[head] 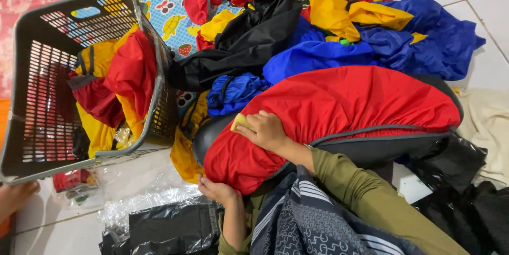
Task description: Folding a red fabric cover and placing it into a clear plastic bag followed by a black shipping bag.
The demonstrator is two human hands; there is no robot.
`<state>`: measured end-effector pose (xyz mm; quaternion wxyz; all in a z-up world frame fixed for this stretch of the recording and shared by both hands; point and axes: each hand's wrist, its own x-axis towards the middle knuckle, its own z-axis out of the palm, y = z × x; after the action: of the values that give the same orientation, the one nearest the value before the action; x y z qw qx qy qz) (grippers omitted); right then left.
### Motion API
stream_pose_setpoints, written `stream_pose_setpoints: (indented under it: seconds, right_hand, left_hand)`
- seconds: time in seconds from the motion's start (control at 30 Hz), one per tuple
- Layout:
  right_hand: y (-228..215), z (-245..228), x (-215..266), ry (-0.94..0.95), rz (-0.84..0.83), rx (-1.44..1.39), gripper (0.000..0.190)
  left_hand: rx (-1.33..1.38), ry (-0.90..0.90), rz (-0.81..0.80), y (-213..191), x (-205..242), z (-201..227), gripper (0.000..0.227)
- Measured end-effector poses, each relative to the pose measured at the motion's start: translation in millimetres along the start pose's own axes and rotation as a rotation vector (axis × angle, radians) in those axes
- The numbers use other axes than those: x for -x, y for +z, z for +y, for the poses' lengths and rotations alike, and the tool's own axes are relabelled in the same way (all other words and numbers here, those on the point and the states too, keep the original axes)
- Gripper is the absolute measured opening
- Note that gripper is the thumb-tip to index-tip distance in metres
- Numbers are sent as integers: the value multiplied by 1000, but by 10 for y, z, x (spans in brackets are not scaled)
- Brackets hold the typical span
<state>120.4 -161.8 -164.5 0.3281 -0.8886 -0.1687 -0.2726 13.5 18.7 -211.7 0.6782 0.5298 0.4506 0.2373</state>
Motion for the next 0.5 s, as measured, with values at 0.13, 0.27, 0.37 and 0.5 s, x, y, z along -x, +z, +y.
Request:
stream_pose_setpoints:
  seconds: [0.13,0.27,0.37,0.5]
  right_hand:
    - [-404,-352,-99,128,-42,-152,47]
    - [-790,-869,-9,-171,-238,-512,25]
    - [-1032,-1134,17,-313,-261,-698,24]
    - [-1264,-1352,-54,-488,-48,-538,26]
  left_hand:
    - [-51,-69,60,64,120,205,30]
    - [49,-1,38,13,146,415,14]
    - [168,-66,-34,24,455,1085,14]
    - [203,-211,-223,22,882,1829,17]
